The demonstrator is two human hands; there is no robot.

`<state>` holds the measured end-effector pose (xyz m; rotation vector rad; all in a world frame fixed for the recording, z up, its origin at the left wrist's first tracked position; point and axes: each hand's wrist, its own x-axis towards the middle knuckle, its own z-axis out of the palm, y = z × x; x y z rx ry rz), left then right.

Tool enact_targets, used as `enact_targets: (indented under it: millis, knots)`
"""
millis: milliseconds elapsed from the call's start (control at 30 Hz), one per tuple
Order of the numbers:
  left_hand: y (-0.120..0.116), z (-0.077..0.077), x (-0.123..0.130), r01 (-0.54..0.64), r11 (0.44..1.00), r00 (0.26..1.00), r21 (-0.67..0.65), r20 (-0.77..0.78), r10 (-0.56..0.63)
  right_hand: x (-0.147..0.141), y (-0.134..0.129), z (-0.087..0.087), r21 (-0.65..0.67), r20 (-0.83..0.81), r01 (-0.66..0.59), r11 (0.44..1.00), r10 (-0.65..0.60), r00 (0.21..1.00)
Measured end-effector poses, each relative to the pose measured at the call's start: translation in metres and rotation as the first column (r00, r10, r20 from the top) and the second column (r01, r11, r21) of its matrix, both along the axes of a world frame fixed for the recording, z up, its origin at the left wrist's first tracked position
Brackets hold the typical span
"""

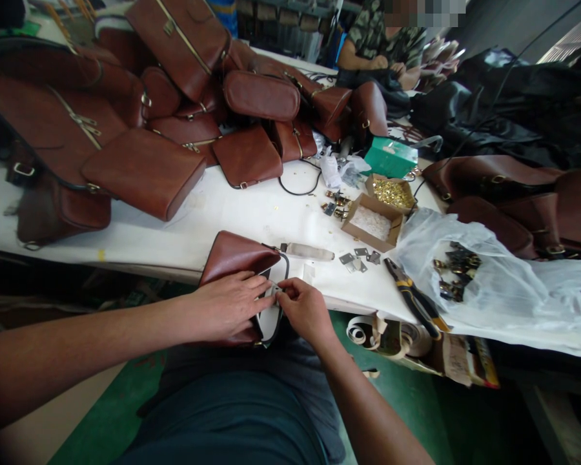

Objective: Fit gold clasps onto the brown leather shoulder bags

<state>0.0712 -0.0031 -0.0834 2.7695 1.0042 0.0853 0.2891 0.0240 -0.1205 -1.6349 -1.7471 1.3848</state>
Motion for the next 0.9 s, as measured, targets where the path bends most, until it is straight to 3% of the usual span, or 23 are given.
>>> enact_targets:
  millis: [167, 267, 333, 400, 467, 567, 633, 700, 733, 800, 900]
  knots:
    - [0.0, -0.001, 0.001, -0.001, 1.0, 1.0, 0.003, 0.003, 0.001, 0.004, -0.004, 0.002, 0.203, 0.286, -0.119, 0.972, 0.058, 0.957]
    - [0.001, -0.001, 0.001, 0.006, 1.0, 1.0, 0.016, -0.014, -0.006, 0.011, 0.007, 0.009, 0.333, 0.284, -0.135, 0.933, 0.037, 0.958]
    - [0.002, 0.0, 0.0, 0.019, 1.0, 1.0, 0.015, -0.022, -0.018, 0.013, 0.026, 0.015, 0.498, 0.258, -0.135, 0.857, 0.002, 0.966]
    - [0.003, 0.001, 0.0, 0.026, 1.0, 0.999, 0.011, -0.02, -0.026, 0.014, 0.053, 0.017, 0.635, 0.31, -0.201, 0.746, -0.007, 0.951]
    - [0.005, 0.002, 0.0, 0.026, 1.0, 1.0, -0.003, -0.009, -0.026, 0.013, 0.08, 0.013, 0.637, 0.429, -0.344, 0.69, 0.053, 0.902]
    - [0.008, 0.001, 0.0, 0.022, 0.999, 1.0, -0.034, 0.01, -0.021, 0.016, 0.106, 0.003, 0.519, 0.539, -0.501, 0.693, 0.19, 0.821]
    - [0.009, -0.001, 0.0, 0.021, 0.999, 1.0, -0.033, 0.009, -0.021, 0.021, 0.107, 0.0, 0.554, 0.457, -0.399, 0.73, 0.133, 0.879]
    - [0.009, -0.002, 0.0, 0.027, 1.0, 1.0, -0.015, 0.004, -0.027, 0.022, 0.098, 0.005, 0.61, 0.181, -0.083, 0.788, -0.037, 0.983]
    - [0.009, -0.003, 0.0, 0.03, 1.0, 1.0, -0.005, 0.001, -0.03, 0.02, 0.091, 0.01, 0.576, -0.007, 0.104, 0.811, -0.122, 0.993]
    - [0.009, -0.003, 0.0, 0.039, 0.999, 0.999, 0.01, -0.004, -0.039, 0.01, 0.075, 0.023, 0.387, -0.348, 0.354, 0.852, -0.22, 0.911]
    - [0.008, -0.002, 0.002, 0.038, 0.999, 0.999, 0.021, -0.014, -0.038, -0.018, 0.055, 0.037, 0.114, -0.651, 0.426, 0.897, -0.256, 0.714]
